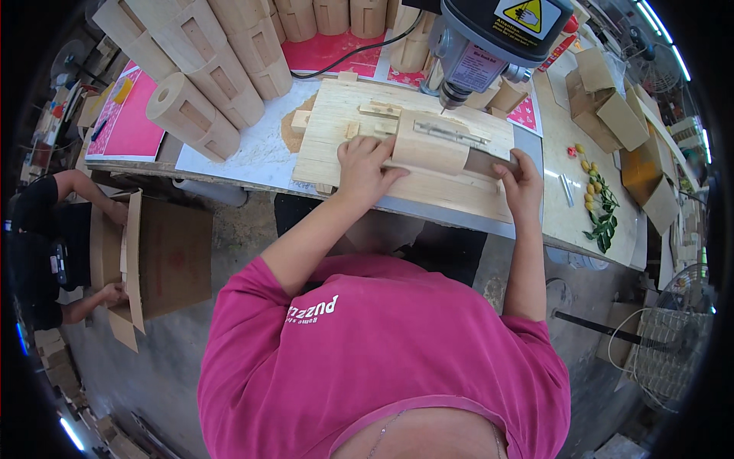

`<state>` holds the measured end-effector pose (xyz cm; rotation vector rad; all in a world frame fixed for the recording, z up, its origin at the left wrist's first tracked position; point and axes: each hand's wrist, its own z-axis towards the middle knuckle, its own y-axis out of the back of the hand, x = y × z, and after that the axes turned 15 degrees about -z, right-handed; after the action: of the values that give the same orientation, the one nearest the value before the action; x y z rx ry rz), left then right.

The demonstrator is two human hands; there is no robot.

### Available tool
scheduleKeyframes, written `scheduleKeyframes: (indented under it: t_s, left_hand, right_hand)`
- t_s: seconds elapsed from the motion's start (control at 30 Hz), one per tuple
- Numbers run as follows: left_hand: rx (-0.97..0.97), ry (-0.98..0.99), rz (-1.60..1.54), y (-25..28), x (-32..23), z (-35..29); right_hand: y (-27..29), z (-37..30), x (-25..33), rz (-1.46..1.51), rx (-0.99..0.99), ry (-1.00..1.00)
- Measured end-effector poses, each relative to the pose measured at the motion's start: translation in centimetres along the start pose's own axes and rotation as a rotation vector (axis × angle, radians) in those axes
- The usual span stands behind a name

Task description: Using a drill press to make holes in wood blocks for manufacturing.

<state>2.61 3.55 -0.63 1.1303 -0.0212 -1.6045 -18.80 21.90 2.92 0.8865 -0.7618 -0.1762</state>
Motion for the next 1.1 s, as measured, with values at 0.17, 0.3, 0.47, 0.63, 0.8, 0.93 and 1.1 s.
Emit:
scheduleKeyframes:
  t_s: [0.17, 0.3, 0.47, 0.63, 0.8, 0.93, 1.1]
  left_hand:
    - [0.001, 0.006, 0.032, 0.0, 1.6, 2.3]
    - [0.033, 0.030, -0.037, 1.0, 3.5, 2.0]
    - [0.104, -0.002, -0.063, 1.6, 4.9, 2.3]
    - [0.125, -0.013, -0.081, 2.0, 4.6, 2.4]
    - [0.154, 0.014, -0.098, 1.7, 4.6, 2.6]
    - [0.157, 0.042, -0.114, 1.7, 4.5, 2.5]
    - [0.165, 0.057, -0.101, 1.8, 4.3, 2.4]
  right_hand:
    - [-1.8, 2.5, -0.6, 0.205, 0.002, -0.042]
    - [-2.7, 2.4, 0.4, 0.142, -0.029, 0.015]
    - [-2.2, 2.8, 1.5, 0.152, 0.065, -0.005]
    - [3.3, 5.9, 2.7, 0.098, -0.023, 0.145]
    - [10.3, 12.9, 11.2, 0.184, -0.456, 0.318]
    - [8.7, 16.3, 13.3, 0.040, -0.330, 0.325]
    - [9.9, 13.9, 15.8, -0.337, -0.368, 0.255]
